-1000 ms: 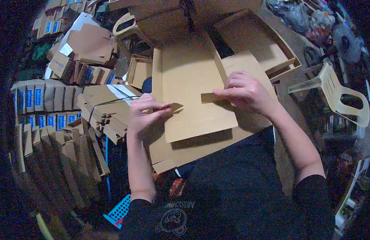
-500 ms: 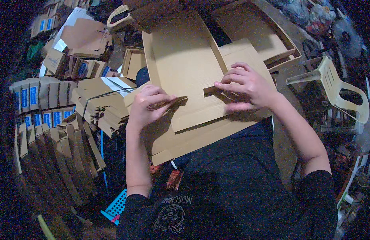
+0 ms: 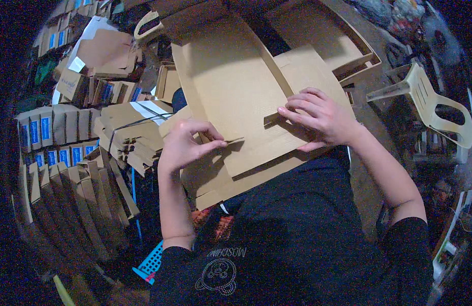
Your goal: Assembling cardboard boxes and bundling them with plastic straps in a workshop environment.
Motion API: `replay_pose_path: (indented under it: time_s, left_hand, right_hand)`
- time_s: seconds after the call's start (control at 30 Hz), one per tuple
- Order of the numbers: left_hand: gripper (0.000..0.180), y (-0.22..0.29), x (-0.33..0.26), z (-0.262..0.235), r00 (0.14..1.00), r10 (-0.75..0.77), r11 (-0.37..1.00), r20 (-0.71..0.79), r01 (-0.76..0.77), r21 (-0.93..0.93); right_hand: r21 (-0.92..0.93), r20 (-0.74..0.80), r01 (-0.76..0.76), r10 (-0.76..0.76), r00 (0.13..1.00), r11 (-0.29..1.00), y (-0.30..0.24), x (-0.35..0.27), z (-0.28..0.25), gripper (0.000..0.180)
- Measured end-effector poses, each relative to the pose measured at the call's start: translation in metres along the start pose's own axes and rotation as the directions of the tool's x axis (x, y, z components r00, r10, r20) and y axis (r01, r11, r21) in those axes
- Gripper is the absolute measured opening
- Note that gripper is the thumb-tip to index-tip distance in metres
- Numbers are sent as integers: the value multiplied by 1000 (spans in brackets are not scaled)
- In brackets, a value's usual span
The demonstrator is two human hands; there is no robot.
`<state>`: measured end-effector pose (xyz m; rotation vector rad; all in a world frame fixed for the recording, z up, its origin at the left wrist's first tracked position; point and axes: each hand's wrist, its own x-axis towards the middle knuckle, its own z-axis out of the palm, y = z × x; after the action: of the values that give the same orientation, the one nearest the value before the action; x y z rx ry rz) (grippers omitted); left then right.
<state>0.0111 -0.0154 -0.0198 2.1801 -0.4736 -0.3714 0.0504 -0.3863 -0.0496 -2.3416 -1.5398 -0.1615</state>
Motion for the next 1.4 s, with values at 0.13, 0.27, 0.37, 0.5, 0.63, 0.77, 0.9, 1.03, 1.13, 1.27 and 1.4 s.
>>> replay_pose_path:
  time_s: [0.13,0.27,0.37,0.5,0.63,0.77,0.9,1.03,1.13,1.27,1.4]
  left_hand:
    - [15,9,3,7,995,-81,995,49,78,67]
    - [15,12,6,25,997,-67,973,-43,75,217]
    - [13,10,6,32,994,111,942,-21,-98,321]
    - [11,8,6,32,990,136,936,-25,-120,331]
    - [10,6,5,29,987,162,924,-22,-143,353]
    - [10,5,4,28,990,140,928,1,-131,348]
    - [11,2,7,26,993,103,976,56,-112,188]
    - [12,8,6,27,997,61,980,50,-69,188]
    - [11,7,7,35,994,106,955,8,-104,278]
    - [3,20,9,39,988,155,908,-27,-131,398]
    - [6,14,10,45,989,149,897,-23,-125,425]
  right_hand:
    - [-21,10,12,-12,1000,1000,2,-7,0,82]
    - [-36,21,26,-26,999,999,1,-7,4,76]
    - [-24,6,46,-46,999,999,0,-5,6,78]
    - [-69,-9,58,-59,998,996,1,-3,8,68]
    - [-124,-90,77,-89,992,989,5,-5,19,59]
    - [-90,-121,57,-68,990,994,3,-8,19,59]
    - [-82,-72,38,-44,996,996,5,-12,15,64]
    - [-68,-21,21,-22,1000,997,1,-8,12,70]
    - [-67,4,-11,11,1000,998,-4,-7,14,70]
    - [-76,1,-8,8,1000,997,-4,-9,17,69]
    - [-107,13,37,-36,999,994,-2,-8,20,64]
